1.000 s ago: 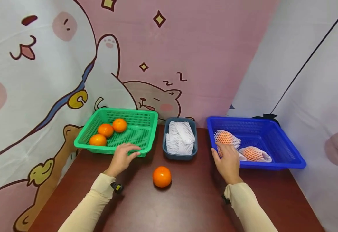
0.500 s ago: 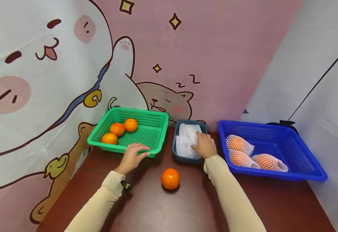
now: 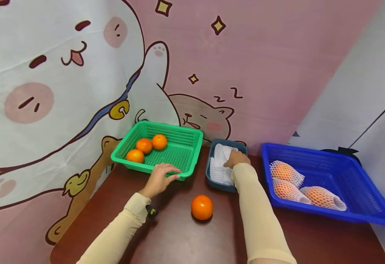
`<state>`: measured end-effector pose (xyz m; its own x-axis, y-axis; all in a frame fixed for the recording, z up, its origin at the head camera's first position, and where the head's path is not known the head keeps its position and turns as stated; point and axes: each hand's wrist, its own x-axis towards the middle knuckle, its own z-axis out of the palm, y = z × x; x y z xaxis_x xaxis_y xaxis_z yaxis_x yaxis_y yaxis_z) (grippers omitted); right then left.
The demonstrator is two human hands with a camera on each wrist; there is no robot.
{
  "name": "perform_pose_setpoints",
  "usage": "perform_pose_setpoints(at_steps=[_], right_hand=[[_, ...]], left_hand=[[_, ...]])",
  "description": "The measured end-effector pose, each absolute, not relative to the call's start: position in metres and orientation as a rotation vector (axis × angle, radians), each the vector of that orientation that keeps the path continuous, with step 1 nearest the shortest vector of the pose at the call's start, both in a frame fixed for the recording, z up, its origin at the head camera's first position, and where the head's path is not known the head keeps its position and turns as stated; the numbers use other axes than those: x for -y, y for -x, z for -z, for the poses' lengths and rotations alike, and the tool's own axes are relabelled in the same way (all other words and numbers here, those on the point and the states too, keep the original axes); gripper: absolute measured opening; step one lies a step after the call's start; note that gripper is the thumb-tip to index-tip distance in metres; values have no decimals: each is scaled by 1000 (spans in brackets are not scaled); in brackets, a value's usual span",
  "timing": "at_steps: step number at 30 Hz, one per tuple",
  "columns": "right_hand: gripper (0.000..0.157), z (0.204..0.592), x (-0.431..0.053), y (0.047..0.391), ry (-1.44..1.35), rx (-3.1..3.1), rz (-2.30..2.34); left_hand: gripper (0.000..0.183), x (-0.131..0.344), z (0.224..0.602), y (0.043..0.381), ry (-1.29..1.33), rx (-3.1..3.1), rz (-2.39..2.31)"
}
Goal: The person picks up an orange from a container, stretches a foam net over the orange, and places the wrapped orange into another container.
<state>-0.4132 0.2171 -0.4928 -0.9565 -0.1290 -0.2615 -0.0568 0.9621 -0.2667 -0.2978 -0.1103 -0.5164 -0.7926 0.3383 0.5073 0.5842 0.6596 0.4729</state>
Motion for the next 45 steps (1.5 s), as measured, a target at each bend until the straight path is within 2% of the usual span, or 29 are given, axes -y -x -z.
perform_pose_setpoints(at_steps=[2,8,14,20,27,33,40,45], right_hand=[[82,492,-222,412,108,-2843,350],[42,497,-236,412,99,-2917,292],[30,481,-241,409,118,-3015,295],[13,454,-242,395,213,-3134,551],[13,453,-250,351,346,-3226,886],[13,455,-252,311,371,-3252,1101],[16,462,-240,272,580,-3213,1357],[20,471,-228,253,779,-3114,1468]], left_hand=[[22,106,516,298,736,2499,901],[23,96,515,299,777,2469,893],[23,93,512,298,779,2467,915],[24,99,514,299,755,2475,920],[24,103,511,295,705,2564,940],[32,97,500,290,592,2568,1044],[28,58,476,277,612,2317,1462],[21,29,444,259,595,2199,1769]])
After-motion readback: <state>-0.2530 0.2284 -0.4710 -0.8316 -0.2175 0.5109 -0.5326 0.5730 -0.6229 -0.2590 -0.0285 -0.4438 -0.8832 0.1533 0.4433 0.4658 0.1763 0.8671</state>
